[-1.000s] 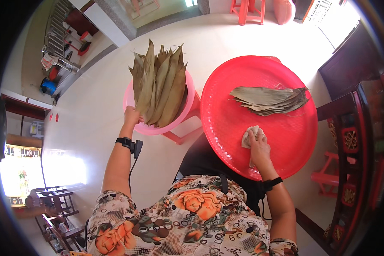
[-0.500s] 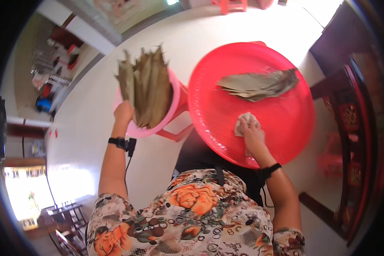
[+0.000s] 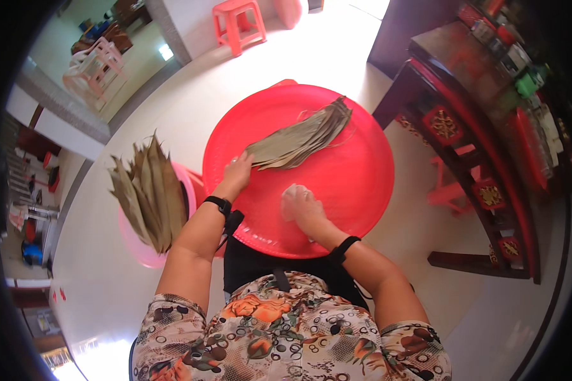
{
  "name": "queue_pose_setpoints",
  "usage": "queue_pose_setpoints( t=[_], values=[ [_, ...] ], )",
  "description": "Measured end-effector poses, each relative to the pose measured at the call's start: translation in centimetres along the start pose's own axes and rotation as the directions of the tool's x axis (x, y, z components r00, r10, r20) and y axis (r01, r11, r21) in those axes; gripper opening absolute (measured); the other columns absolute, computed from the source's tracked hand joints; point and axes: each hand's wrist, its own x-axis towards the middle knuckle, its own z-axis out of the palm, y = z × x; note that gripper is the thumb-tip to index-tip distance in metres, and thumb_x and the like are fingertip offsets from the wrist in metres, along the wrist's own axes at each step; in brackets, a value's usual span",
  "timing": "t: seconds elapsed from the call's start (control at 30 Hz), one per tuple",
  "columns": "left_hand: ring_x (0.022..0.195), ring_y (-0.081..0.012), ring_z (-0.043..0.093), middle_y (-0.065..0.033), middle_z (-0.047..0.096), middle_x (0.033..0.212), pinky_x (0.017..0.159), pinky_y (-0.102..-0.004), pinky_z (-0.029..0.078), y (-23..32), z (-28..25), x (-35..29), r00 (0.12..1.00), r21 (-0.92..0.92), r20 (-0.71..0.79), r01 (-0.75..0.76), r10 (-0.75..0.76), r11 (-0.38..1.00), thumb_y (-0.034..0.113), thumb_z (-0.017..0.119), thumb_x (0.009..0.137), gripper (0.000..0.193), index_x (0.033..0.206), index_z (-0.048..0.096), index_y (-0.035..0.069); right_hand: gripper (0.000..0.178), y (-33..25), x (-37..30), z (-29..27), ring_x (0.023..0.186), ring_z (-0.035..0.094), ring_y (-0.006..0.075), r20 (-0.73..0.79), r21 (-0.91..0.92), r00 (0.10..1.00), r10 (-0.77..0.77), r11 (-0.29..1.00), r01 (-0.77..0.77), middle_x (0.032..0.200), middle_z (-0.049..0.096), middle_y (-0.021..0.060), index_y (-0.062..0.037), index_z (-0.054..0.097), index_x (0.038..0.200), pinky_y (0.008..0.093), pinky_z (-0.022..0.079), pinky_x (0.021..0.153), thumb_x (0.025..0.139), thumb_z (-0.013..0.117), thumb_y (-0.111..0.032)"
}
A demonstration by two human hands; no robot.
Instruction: The person cleans leaves with a cloth on a tray. They pick a leaf from a bucket, wipe it on both sides, and place it in a pile on the red tray.
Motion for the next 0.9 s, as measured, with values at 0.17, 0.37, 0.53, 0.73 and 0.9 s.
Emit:
queue_pose_setpoints(
  t=[0.17,0.37,0.53,0.73,0.9],
  values=[
    [0.092,-0.0305,0.063,-0.013,0.066,0.097,0.072,-0.0426,0.051,-2.4,0.0,0.4,0.987,0.098,0.158,0.009,-0.024,0.995,0.011,0.058,0.08,0.011,0.089,0.063,0.009,0.028,-1.8,0.3,-1.4,0.1,0.057,0.0326,-0.037,-0.032,0.999,0.025,0.999,-0.027,0.108,0.049,0.0154,-0.0145,0.053,0.115,0.0432,0.056,0.072,0.088,0.049,-0.02],
    [0.08,-0.0315,0.061,-0.0109,0.061,0.08,0.069,-0.0432,0.051,-3.3,-0.2,-1.6,0.974,0.007,-0.196,-0.111,0.11,0.994,0.013,0.061,0.078,0.005,0.08,0.06,0.008,0.058,-0.9,0.5,-1.6,0.12,0.044,0.0472,0.225,0.051,0.974,0.014,0.998,-0.027,0.146,0.027,0.0245,-0.0203,0.034,0.143,0.05,0.048,0.085,0.087,0.049,-0.016],
    [0.082,-0.0334,0.059,-0.0129,0.059,0.083,0.07,-0.0437,0.049,-2.6,-1.8,-3.6,0.972,-0.13,-0.193,-0.162,0.135,0.978,0.012,0.062,0.079,0.007,0.082,0.058,0.007,0.033,0.0,0.0,0.1,0.112,0.049,0.0361,-0.034,0.058,0.999,-0.03,0.998,0.032,0.12,0.045,0.0178,-0.0117,0.053,0.12,0.0445,0.051,0.081,0.091,0.047,-0.025],
    [0.079,-0.0346,0.057,-0.0139,0.056,0.082,0.067,-0.0445,0.047,1.0,-5.2,-6.1,0.84,-0.4,-0.536,-0.165,-0.084,0.902,0.007,0.059,0.08,0.007,0.087,0.057,0.008,0.058,0.3,-0.2,-0.8,0.114,0.046,0.0378,0.055,-0.04,0.996,-0.066,0.997,0.068,0.125,0.044,0.0167,-0.0136,0.052,0.123,0.0431,0.049,0.086,0.071,0.072,-0.028],
    [0.08,-0.0317,0.059,-0.0113,0.059,0.085,0.066,-0.0431,0.049,4.6,-1.0,-10.2,0.899,-0.181,-0.237,-0.414,0.369,0.892,0.01,0.06,0.081,0.006,0.086,0.06,0.005,0.073,-0.1,-0.8,-6.6,0.11,0.054,0.0336,0.438,-0.074,0.892,-0.115,0.984,0.164,0.114,0.057,0.0099,-0.0135,0.059,0.116,0.0415,0.05,0.084,0.048,0.084,-0.026]
  ],
)
